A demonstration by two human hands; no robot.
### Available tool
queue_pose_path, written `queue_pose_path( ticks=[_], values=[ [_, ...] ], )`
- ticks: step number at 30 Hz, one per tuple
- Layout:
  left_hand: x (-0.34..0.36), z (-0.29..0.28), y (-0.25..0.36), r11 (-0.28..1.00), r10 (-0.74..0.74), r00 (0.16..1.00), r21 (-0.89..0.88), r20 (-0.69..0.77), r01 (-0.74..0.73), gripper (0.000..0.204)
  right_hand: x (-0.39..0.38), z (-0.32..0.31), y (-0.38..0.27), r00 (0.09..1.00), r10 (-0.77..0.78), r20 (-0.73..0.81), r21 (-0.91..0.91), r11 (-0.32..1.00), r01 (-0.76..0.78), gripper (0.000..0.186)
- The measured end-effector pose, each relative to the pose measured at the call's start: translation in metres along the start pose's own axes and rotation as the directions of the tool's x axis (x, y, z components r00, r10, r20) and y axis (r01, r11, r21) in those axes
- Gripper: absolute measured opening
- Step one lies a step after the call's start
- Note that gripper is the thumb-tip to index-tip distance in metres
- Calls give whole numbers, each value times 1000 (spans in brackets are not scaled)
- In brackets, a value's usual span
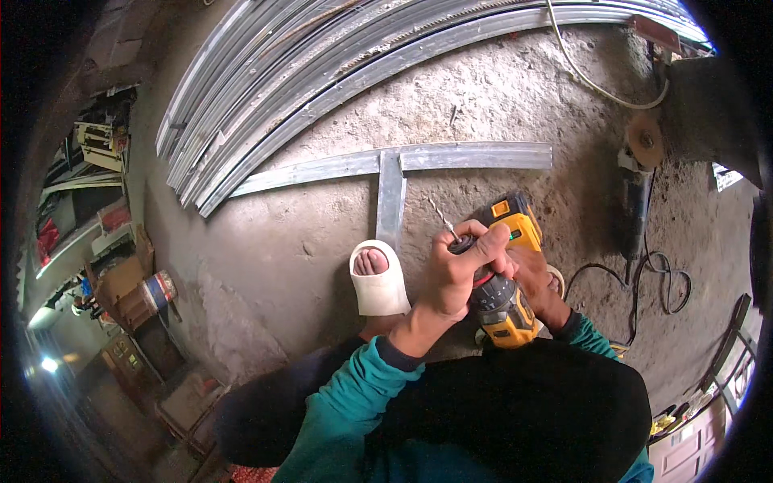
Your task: The person uses a drill to create holes in metal frames and inserts metal bits into the holes by hand.
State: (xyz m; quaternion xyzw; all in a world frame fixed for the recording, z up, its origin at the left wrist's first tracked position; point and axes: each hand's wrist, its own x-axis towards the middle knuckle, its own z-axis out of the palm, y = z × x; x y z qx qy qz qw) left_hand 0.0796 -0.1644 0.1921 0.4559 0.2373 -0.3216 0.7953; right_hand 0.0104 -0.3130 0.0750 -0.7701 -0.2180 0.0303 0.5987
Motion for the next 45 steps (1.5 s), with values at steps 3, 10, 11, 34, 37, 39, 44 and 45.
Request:
queue_pose_path(
  ticks=[3,10,11,34,37,39,44,45],
  values=[
    [-1,4,-1,999,22,999,-30,-45,-23,24,-3,3,5,999,-33,-42,40,999,35,36],
    [-9,0,1,995,71,960,81,-269,-51,22,8,9,-7,993,-100,-60,-64,993,96,31],
    [-10,0,1,995,74,960,83,-270,-53,22,9,9,-6,991,-116,-61,-59,992,112,31],
    [-9,-13,2,998,47,984,-30,-174,-53,28,12,16,-6,986,-143,-81,-9,990,143,39],
    [-12,-16,0,994,52,985,-82,-165,-66,24,11,14,-5,988,-148,-45,-33,989,147,36],
    [-14,-18,-2,996,61,975,-44,-215,-72,23,17,10,-11,987,-161,-2,-34,986,160,31],
    [-20,-23,-2,997,46,953,-38,-298,-60,24,16,17,-13,981,-193,16,-191,963,192,36],
    [-18,-18,-3,997,78,961,23,-264,-75,25,15,15,-14,984,-179,4,-161,971,177,41]
  ],
)
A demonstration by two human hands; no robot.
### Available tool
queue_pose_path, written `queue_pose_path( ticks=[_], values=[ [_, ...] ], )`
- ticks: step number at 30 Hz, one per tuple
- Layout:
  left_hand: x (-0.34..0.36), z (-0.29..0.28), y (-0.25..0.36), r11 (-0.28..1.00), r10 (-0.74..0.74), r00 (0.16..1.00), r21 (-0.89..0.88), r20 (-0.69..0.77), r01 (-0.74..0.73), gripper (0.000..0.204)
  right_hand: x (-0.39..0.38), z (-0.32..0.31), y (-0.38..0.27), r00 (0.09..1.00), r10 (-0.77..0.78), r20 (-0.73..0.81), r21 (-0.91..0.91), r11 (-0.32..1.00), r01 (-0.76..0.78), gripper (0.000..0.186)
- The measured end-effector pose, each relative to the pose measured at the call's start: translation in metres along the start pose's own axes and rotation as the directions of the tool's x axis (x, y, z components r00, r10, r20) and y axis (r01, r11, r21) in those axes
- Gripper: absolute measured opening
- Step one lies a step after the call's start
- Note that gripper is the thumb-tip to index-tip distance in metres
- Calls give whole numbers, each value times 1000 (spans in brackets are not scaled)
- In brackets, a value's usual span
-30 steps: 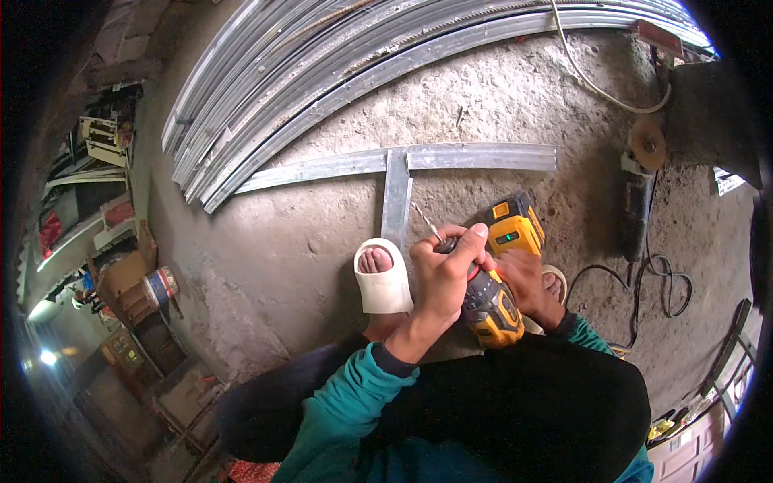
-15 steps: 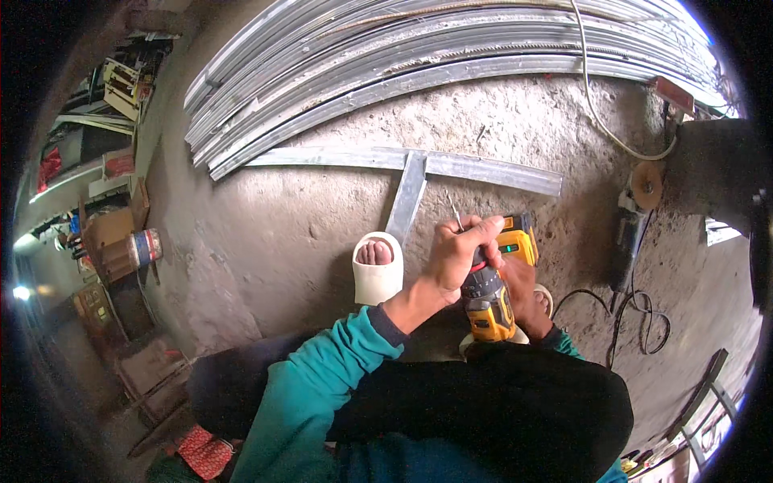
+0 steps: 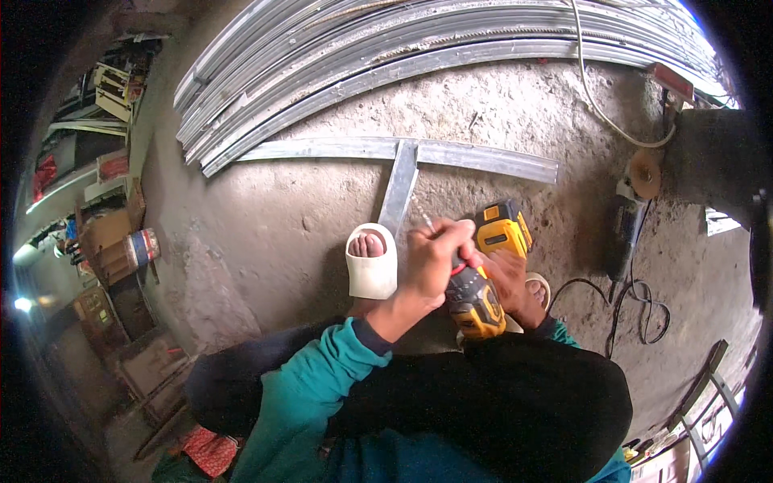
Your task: The person uses a drill to create holes in metal frames and inserts metal bits into the holes by hand.
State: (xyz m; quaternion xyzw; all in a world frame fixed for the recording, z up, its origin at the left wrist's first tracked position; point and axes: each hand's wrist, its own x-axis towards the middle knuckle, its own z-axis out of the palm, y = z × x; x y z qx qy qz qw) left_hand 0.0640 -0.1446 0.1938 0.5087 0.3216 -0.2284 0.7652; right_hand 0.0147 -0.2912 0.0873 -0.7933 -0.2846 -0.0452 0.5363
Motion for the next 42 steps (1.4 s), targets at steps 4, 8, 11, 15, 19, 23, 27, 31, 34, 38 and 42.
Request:
queue_pose_path(
  ticks=[4,8,11,15,19,23,27,31,34,38,42],
  values=[
    [-8,9,4,998,4,999,56,-51,-1,24,-4,3,4,999,7,-34,64,998,-5,49],
    [1,0,4,1000,-14,999,26,-49,15,23,-4,5,6,999,32,-43,61,998,-29,42],
    [0,-6,1,1000,-10,998,-8,-69,10,22,3,8,2,998,28,-51,70,997,-24,35],
    [-3,-10,-2,1000,26,996,-15,-86,-27,20,6,6,-1,1000,-19,-2,33,999,19,30],
    [-4,-24,-7,992,44,959,128,-282,-8,17,4,11,-5,999,-22,42,-99,995,26,42],
    [0,-22,-7,996,15,971,89,-238,6,20,6,6,-2,999,-28,47,-95,995,32,50],
    [7,-32,-2,983,127,990,-123,-64,-134,48,7,10,-3,999,-17,30,-98,995,20,48],
    [9,-38,-3,990,41,989,-140,143,-21,38,10,7,-7,999,12,51,-85,996,-8,49],
    [7,-34,0,994,-31,998,-105,46,36,34,13,6,-10,998,10,64,-117,993,-2,45],
    [5,-32,0,987,-59,998,-147,30,63,34,6,10,-2,998,-11,70,-86,996,17,37],
    [4,-40,-12,995,47,957,96,-287,-20,35,2,14,0,987,-100,128,-224,966,127,38]
  ],
)
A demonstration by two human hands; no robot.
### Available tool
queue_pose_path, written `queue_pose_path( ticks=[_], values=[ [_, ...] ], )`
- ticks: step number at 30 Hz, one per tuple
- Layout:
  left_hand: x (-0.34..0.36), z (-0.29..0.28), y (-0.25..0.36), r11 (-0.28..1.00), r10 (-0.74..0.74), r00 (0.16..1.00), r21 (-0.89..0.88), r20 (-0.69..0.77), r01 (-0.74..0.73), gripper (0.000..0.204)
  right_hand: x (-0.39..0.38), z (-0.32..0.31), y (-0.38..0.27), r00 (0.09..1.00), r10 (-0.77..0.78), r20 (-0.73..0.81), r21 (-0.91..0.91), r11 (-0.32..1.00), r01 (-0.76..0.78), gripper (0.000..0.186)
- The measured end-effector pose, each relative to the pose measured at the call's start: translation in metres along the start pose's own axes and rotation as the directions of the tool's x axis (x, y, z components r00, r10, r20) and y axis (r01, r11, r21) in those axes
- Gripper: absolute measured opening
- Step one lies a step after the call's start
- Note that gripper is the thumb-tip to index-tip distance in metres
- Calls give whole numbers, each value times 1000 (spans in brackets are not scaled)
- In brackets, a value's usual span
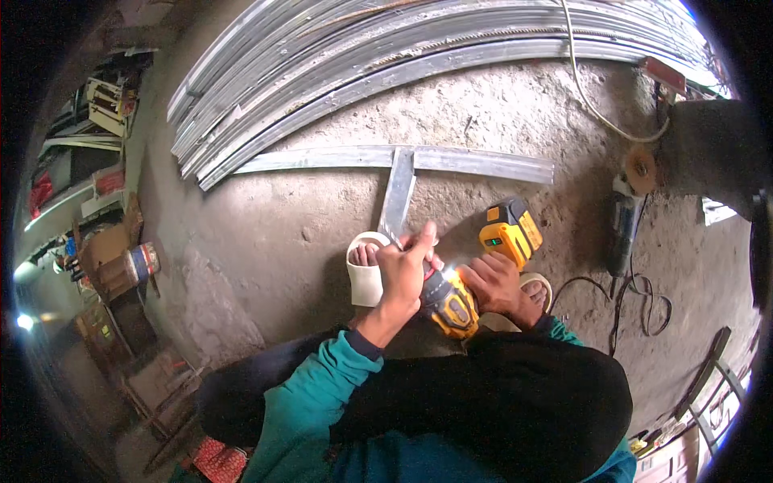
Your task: The person uses a drill to create holes in metal frames and inserts metal bits into the holes by hand.
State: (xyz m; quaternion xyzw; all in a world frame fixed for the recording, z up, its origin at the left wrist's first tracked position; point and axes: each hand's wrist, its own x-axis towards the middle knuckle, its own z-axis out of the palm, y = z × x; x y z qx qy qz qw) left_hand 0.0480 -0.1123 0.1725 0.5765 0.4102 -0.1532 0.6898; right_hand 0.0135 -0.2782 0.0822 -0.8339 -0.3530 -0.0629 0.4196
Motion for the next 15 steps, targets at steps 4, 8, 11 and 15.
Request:
queue_pose_path(
  ticks=[4,8,11,15],
  values=[
    [-5,3,-9,999,-36,997,-26,-61,35,35,-2,-13,12,996,-32,81,-65,997,37,47],
    [-3,-1,20,975,-155,931,-99,330,197,81,7,-32,2,991,115,68,124,985,-123,48],
    [14,-51,73,844,-476,770,465,424,266,70,25,-54,-3,979,184,91,319,925,-204,48],
    [10,-145,148,351,-158,813,801,561,-485,44,23,-85,3,824,474,308,470,678,-566,41]
  ],
)
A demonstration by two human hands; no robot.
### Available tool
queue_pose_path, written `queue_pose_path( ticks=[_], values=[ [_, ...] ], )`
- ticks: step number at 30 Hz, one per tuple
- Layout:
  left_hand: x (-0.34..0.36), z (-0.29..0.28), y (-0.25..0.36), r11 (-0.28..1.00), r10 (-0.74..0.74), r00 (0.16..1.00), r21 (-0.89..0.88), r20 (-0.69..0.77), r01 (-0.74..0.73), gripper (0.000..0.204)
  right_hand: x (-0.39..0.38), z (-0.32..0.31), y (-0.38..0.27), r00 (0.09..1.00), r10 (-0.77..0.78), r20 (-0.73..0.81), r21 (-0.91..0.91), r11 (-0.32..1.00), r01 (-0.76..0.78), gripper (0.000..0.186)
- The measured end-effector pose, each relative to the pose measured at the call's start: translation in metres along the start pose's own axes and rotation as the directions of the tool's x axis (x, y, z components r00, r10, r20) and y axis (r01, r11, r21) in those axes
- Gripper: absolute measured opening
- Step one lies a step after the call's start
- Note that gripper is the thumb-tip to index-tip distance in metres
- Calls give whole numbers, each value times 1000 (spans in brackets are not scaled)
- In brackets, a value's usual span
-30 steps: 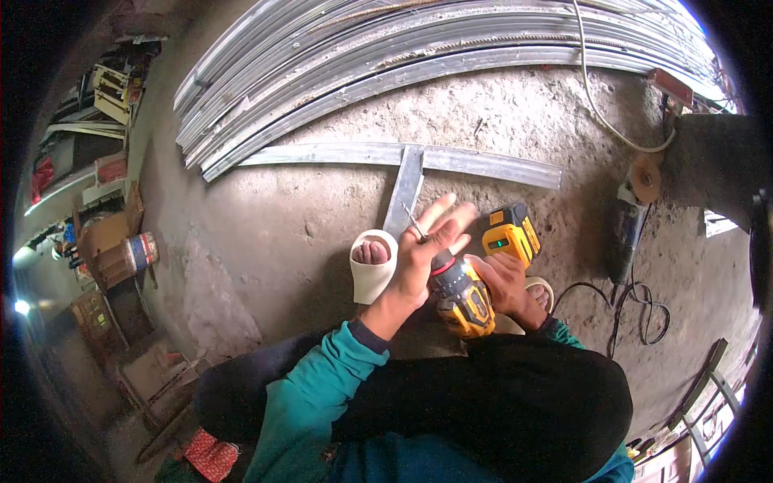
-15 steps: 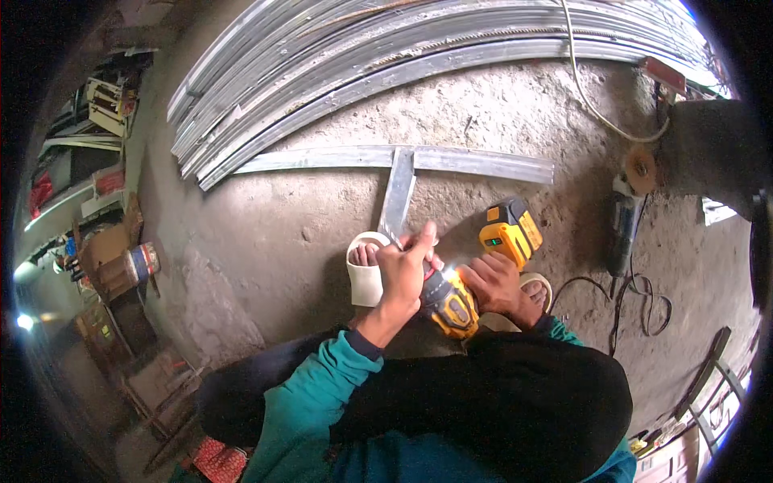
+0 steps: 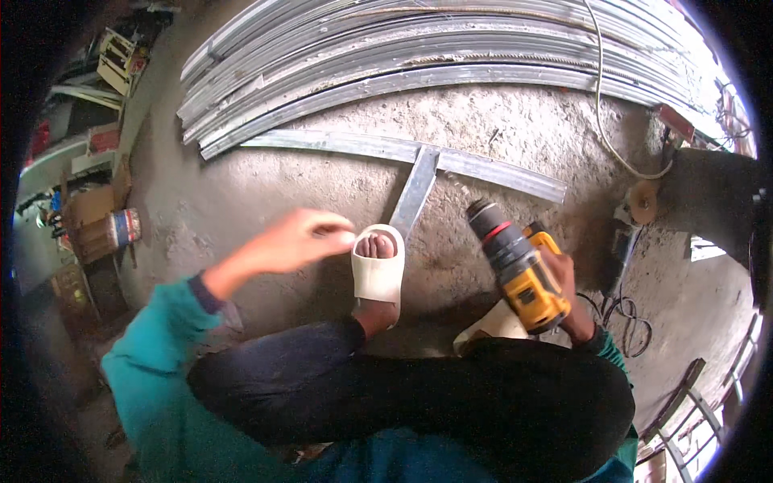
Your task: The person uses a drill to create holes in metal frames and inserts metal bits into the holes by hand.
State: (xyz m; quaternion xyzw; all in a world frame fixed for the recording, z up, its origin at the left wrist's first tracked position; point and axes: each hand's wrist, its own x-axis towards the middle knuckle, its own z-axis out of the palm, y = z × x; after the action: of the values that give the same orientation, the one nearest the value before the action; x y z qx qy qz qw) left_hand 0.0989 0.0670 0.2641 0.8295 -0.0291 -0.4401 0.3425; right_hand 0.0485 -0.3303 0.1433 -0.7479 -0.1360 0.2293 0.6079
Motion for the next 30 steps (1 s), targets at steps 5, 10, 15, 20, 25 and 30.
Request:
queue_pose_path(
  ticks=[5,10,15,20,25,30],
  values=[
    [-43,-14,-29,961,132,852,275,-507,15,30,31,-37,-65,967,-210,142,-461,851,252,62],
    [31,80,-79,935,352,787,229,-507,-271,31,81,-32,-94,941,305,149,-383,895,-230,45],
    [118,143,-88,883,436,736,406,-518,-237,62,123,6,-95,956,285,68,-619,764,-183,32],
    [139,163,-88,895,391,797,391,-460,-213,70,131,27,-63,991,-101,92,-776,616,135,31],
    [140,164,-97,903,358,822,387,-442,-185,68,153,51,-74,949,301,91,-666,727,-167,24],
    [140,161,-97,915,345,837,351,-425,-199,63,160,50,-68,913,390,117,-704,682,-200,22]
  ],
)
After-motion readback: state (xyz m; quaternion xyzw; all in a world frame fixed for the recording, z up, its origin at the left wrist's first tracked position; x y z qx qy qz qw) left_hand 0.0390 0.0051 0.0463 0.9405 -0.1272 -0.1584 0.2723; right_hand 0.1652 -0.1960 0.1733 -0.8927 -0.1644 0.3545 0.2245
